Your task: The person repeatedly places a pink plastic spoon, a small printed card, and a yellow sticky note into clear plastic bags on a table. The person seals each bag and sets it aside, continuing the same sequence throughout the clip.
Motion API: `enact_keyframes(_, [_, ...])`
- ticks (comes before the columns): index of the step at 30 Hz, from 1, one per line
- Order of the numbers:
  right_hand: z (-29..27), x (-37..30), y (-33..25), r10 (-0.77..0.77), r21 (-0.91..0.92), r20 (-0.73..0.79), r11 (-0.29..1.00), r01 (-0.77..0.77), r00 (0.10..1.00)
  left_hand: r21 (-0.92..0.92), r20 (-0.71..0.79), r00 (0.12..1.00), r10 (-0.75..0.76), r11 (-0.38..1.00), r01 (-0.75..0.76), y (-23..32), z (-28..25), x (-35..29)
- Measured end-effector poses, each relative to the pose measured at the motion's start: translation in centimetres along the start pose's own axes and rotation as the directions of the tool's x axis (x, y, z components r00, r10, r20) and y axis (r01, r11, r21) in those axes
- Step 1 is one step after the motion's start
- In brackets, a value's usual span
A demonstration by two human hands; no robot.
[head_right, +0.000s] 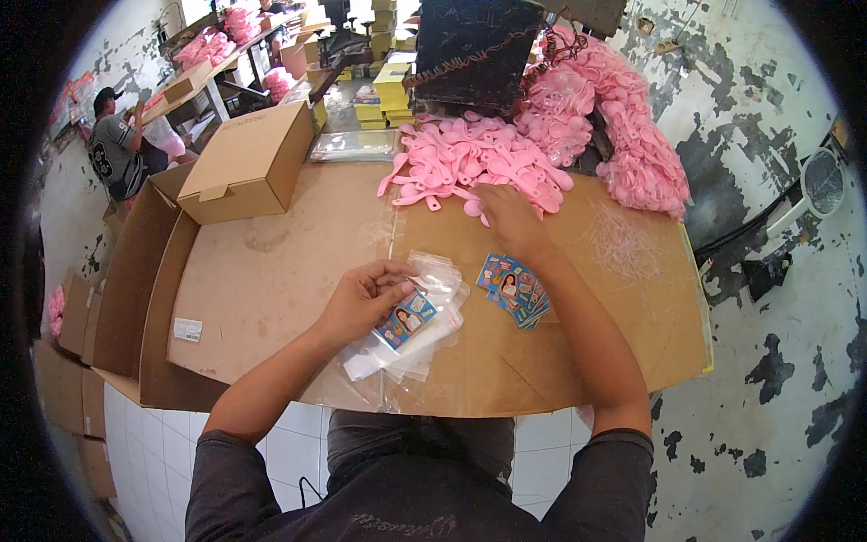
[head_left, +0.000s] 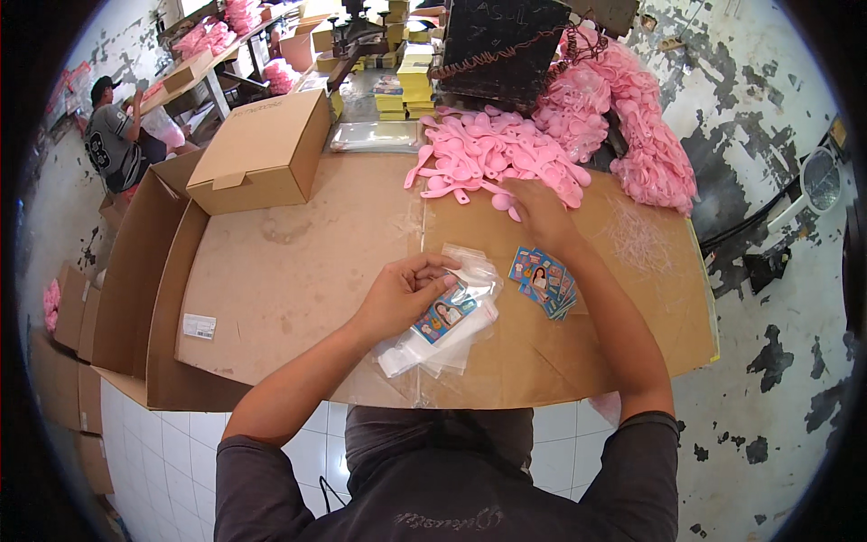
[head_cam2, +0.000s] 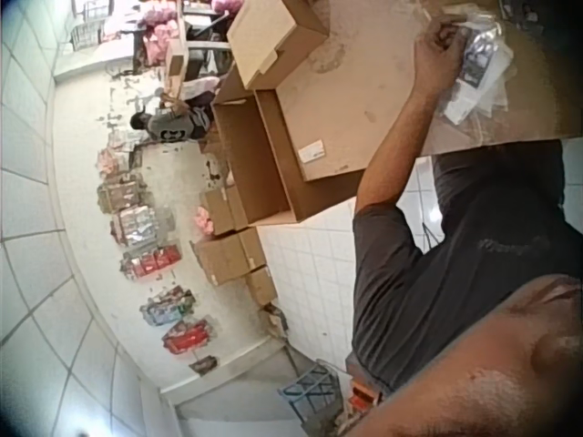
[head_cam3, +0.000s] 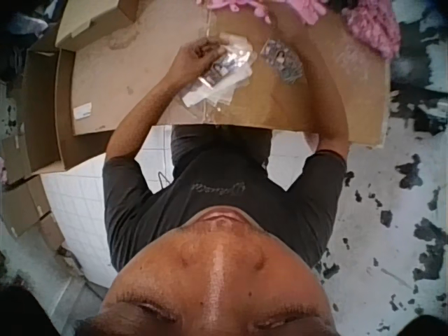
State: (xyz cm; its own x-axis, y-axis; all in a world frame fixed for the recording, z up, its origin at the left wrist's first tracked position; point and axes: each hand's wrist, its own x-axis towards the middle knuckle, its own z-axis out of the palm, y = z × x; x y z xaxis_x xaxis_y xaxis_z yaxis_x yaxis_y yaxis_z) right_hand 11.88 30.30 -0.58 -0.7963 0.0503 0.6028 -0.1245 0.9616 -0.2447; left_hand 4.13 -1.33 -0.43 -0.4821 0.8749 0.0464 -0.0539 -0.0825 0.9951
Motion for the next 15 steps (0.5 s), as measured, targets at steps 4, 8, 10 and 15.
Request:
enact_keyframes(4, [0.3, 1.7, -0.1, 0.176, -0.073, 0.242, 0.984, -0.163, 0.954, -0.054, 0.029, 0.999, -0.021, 0.998, 0.023, -0.1, -0.2, -0.1])
enact_keyframes(8, [-1.0, 1.4, -2.6, 0.327, 0.272, 0.141, 0.895, -0.354, 0.934, -0.124, -0.012, 0.999, -0.034, 0.992, 0.033, 0.3, -0.3, 0.1])
enact_keyframes(10, [-2.4, 1.3, -5.1, 0.332, 0.152, 0.165, 0.922, -0.356, 0.929, -0.133, -0.016, 1.000, -0.021, 0.991, 0.019, 0.5, -0.5, -0.3])
enact_keyframes(15, [-4.2, -1.0, -11.3, 0.355, 0.603, 0.330, 0.633, -0.485, 0.874, -0.204, 0.011, 1.000, 0.012, 0.979, -0.010, 0.5, 0.2, -0.3])
